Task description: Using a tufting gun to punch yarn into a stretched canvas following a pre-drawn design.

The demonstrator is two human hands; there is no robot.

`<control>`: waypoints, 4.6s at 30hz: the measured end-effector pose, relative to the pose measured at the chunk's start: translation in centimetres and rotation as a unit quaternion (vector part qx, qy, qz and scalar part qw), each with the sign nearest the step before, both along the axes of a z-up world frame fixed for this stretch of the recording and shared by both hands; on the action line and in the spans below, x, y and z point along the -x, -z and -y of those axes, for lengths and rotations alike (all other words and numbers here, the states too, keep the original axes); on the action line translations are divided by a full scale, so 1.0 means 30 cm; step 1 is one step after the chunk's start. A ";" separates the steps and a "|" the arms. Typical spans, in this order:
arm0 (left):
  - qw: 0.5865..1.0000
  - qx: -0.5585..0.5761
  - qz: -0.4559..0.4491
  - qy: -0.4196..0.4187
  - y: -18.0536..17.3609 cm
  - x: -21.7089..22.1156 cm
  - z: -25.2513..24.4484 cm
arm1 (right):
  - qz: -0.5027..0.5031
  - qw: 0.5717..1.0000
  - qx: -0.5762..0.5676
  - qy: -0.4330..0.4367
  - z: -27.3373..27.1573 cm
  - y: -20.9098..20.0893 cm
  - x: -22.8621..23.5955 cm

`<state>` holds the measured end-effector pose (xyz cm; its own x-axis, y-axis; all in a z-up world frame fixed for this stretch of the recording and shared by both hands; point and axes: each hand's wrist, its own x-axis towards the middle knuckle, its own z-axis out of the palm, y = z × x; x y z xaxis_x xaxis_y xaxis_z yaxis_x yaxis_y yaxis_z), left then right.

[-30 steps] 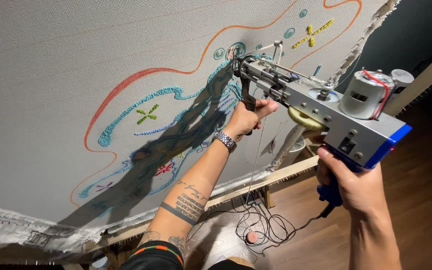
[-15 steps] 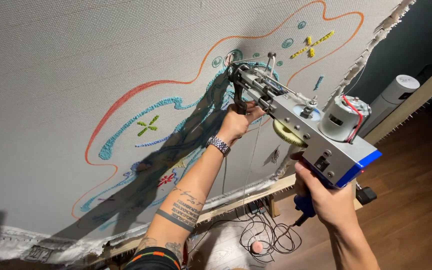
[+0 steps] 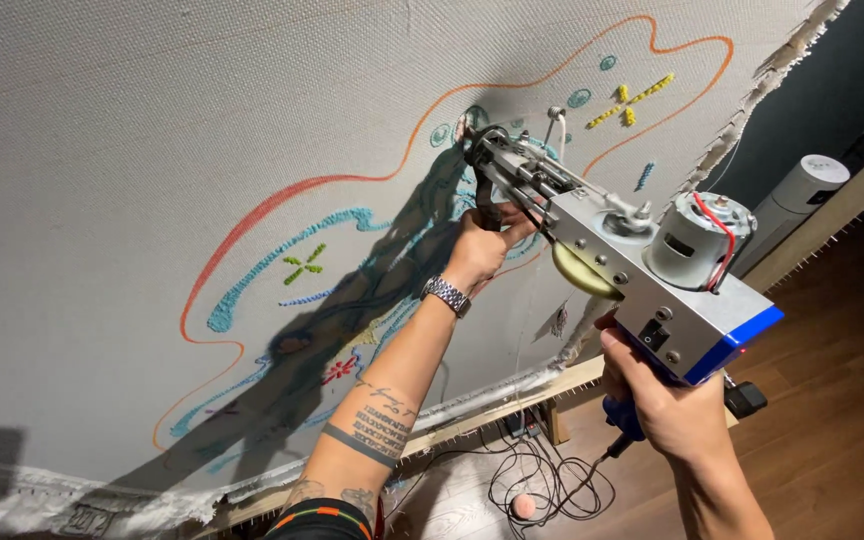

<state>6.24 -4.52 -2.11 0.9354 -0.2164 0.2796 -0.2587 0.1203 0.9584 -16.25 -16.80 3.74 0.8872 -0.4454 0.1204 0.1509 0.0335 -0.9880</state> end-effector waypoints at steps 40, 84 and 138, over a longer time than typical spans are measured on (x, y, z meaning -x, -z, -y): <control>0.972 -0.042 -0.070 0.219 -0.203 0.333 0.060 | 0.060 0.997 -0.022 -0.043 0.240 -0.039 0.215; 0.955 -0.226 -0.071 0.178 -0.153 0.262 -0.018 | 0.021 0.998 0.019 -0.049 0.145 -0.079 0.124; 0.970 -0.039 -0.052 0.236 -0.180 0.311 0.044 | 0.047 0.997 -0.036 -0.051 0.222 -0.048 0.196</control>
